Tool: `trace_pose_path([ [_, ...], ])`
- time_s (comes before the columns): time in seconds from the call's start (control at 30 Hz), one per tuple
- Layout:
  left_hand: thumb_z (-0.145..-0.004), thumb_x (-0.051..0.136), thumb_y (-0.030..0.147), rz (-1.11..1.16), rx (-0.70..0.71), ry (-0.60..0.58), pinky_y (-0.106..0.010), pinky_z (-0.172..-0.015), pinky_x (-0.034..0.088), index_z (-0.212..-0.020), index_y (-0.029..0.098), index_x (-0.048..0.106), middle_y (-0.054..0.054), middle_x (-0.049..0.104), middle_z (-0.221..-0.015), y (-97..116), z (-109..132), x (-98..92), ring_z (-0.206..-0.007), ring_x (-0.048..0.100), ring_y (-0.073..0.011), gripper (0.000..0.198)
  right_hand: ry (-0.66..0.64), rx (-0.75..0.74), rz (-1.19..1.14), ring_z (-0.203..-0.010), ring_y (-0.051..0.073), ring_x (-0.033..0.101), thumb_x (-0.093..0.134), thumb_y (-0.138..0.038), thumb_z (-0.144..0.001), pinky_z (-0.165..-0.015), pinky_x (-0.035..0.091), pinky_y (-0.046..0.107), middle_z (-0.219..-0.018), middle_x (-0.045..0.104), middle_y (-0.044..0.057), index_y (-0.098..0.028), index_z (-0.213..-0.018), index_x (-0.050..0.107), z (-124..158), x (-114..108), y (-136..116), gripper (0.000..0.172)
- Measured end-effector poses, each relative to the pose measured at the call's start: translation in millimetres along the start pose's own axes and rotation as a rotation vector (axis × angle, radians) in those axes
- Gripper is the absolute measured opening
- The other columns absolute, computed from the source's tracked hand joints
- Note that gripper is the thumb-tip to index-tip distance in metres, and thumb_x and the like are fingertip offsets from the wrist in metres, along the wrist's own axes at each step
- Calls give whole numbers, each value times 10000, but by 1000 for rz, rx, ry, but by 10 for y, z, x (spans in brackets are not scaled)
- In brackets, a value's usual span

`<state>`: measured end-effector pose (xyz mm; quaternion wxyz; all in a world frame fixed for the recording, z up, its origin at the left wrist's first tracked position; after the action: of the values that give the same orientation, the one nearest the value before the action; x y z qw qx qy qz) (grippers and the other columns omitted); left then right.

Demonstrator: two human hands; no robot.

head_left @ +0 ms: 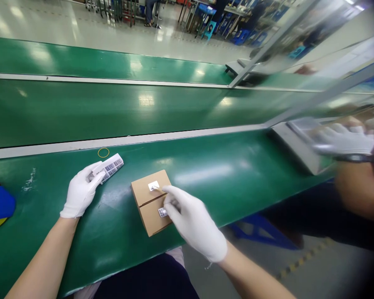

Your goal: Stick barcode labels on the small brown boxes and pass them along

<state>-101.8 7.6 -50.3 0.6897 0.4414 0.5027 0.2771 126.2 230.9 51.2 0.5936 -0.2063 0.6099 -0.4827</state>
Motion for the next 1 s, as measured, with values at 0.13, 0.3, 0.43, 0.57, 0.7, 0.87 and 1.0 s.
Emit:
trace_pose_path([
  [0.13,-861,710,567,-14,-4,8,-461,-1096,506,-1293,253,715,-62,737,-1298,-18,-4,-10,-1193,677,-320,534,-4,5,31,-756,160,641,461,-75,-956,-781,553,302,-818,619,-38,-280,-1212,621,8,14,17,364],
  [0.3,-861,708,562,-26,2,13,-448,-1078,517,-1292,250,716,-61,742,-1286,-4,-5,-18,-1188,678,-320,533,14,-21,81,-756,165,626,438,-67,-962,-745,532,307,-843,623,-29,-283,-1223,613,17,14,5,382],
  [0.43,-860,704,555,-15,-1,7,-442,-1073,522,-1296,239,711,-65,740,-1293,8,-4,-14,-1193,677,-322,538,32,-28,117,-733,174,609,419,-81,-966,-714,532,316,-839,617,-19,-282,-1226,616,18,9,-15,383],
  [0.57,-856,707,547,8,-1,-7,-433,-1068,527,-1297,238,707,-69,744,-1282,30,4,-4,-1183,683,-316,538,37,-35,145,-718,182,603,404,-94,-971,-699,540,324,-833,618,-9,-273,-1210,616,12,13,-35,366],
  [0.7,-862,703,547,29,11,-12,-441,-1076,518,-1296,245,707,-75,742,-1285,32,4,0,-1175,688,-310,529,44,-47,159,-723,184,596,411,-93,-969,-695,531,323,-839,615,-10,-274,-1200,611,13,7,-46,355],
  [0.87,-857,709,552,17,11,-14,-458,-1079,517,-1294,245,710,-80,744,-1279,16,-6,2,-1166,692,-316,534,16,-59,184,-772,187,612,392,-49,-959,-748,535,331,-871,630,-11,-291,-1312,584,19,79,-62,469],
  [1.0,-860,714,540,37,8,-15,-459,-1073,530,-1293,227,710,-84,749,-1271,83,16,5,-1178,689,-325,535,39,-105,431,-791,229,607,419,-61,-932,-709,536,361,-919,630,36,-260,-1424,534,41,166,-146,544],
])
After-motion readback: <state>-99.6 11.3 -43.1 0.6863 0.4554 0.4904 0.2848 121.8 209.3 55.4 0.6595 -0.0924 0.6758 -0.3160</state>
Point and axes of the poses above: each hand's wrist, its own z-axis away from the middle knuckle, its own x-axis out of the palm, y = z × x, the point moved 9 cm from there along -z, towards the middle knuckle
